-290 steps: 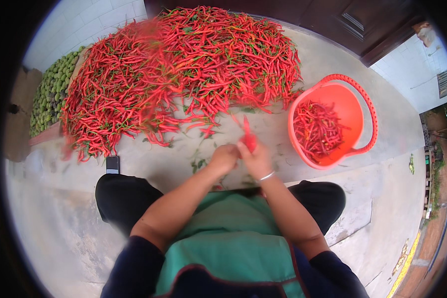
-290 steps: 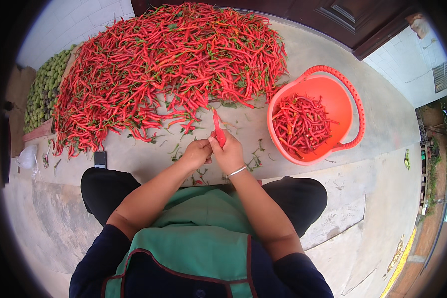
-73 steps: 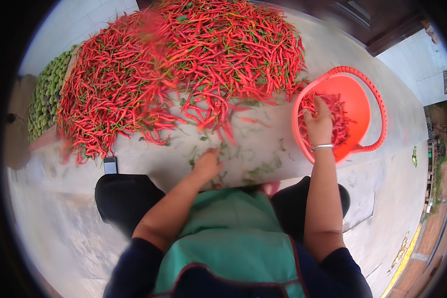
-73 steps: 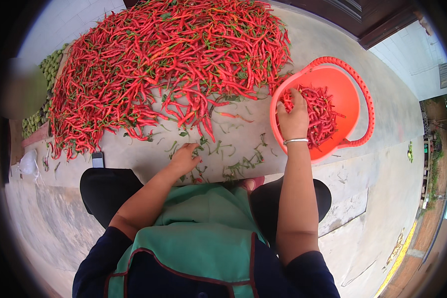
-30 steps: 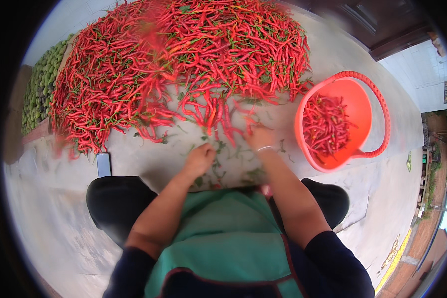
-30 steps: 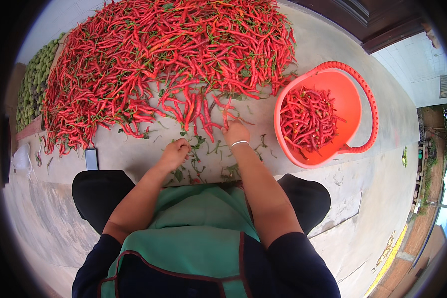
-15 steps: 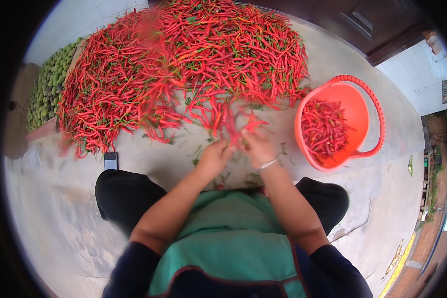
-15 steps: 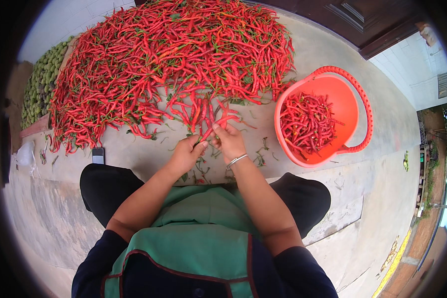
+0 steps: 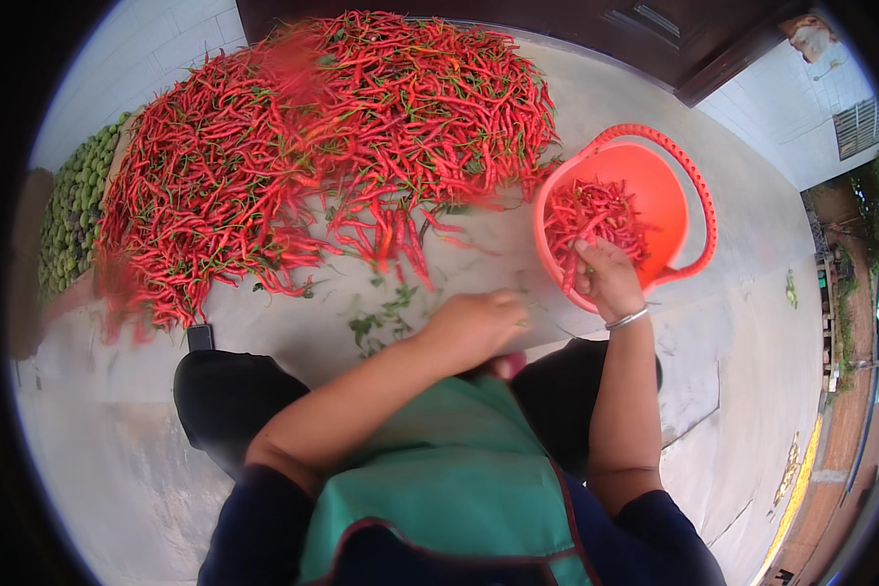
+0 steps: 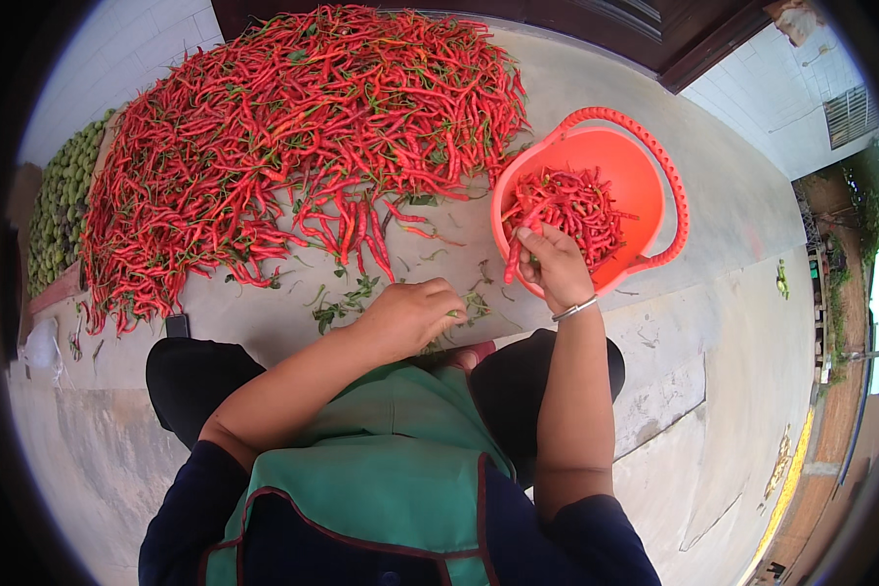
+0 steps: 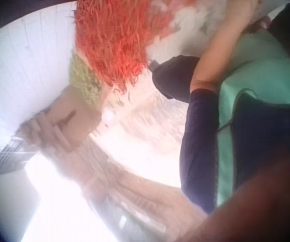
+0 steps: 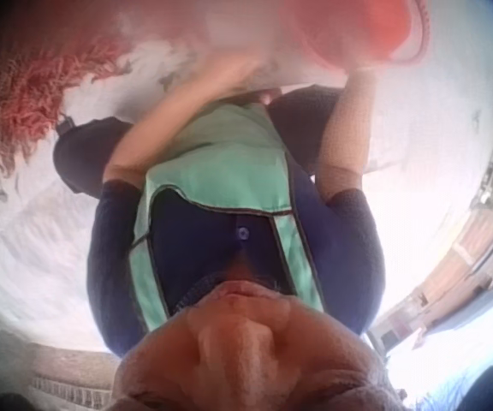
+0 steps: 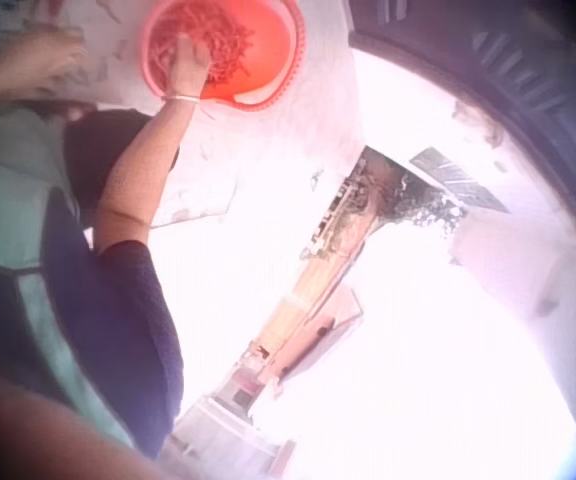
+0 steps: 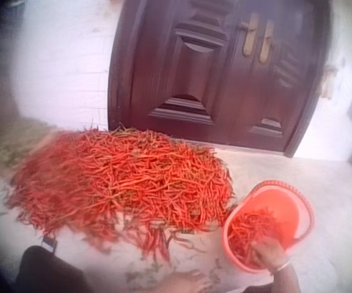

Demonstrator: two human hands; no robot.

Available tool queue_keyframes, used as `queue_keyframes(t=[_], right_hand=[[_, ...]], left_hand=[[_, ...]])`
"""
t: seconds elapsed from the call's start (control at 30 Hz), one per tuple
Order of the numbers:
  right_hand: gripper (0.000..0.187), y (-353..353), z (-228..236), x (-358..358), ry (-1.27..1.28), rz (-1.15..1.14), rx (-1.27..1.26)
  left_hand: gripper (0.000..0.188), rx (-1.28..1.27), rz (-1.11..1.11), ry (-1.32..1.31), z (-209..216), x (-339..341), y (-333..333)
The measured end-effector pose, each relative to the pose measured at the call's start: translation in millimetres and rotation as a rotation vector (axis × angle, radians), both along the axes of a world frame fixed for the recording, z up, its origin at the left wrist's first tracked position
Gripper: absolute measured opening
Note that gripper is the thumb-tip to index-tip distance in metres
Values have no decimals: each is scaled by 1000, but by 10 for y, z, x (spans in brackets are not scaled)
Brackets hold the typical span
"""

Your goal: The person picks through a large pile of red chilis on the floor by hand, removing the stems and placing the chilis into a red bucket.

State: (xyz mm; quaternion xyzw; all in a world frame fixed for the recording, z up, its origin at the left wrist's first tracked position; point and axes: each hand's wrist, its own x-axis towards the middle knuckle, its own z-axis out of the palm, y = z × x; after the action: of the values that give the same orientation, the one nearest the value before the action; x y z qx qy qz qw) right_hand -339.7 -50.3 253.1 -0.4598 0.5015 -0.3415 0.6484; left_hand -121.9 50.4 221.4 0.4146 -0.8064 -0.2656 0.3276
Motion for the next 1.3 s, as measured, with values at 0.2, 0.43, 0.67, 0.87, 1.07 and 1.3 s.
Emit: queue_keyframes(t=[0.2,0.43,0.67,0.87,1.07,1.3], right_hand=[[40,-563,-245,-276,1473,-209,-829],[72,-535,-1844,1942,917,329,-259],[69,-504,-2145,2632,1316,383,-350],[45,-679,-2264,2358,1091,261,-367],[21,-570,-1398,1940,331,303,-187],[16,-37,-532,1596,25,825,54]], left_hand=[[24,78,442,-231,-1134,586,175],[36,420,780,9,-1252,1108,-222],[40,468,552,28,-1593,1126,-237],[31,480,530,36,-1522,1094,-270],[24,546,609,320,-1189,1217,-252],[23,468,443,702,-501,1062,-222]])
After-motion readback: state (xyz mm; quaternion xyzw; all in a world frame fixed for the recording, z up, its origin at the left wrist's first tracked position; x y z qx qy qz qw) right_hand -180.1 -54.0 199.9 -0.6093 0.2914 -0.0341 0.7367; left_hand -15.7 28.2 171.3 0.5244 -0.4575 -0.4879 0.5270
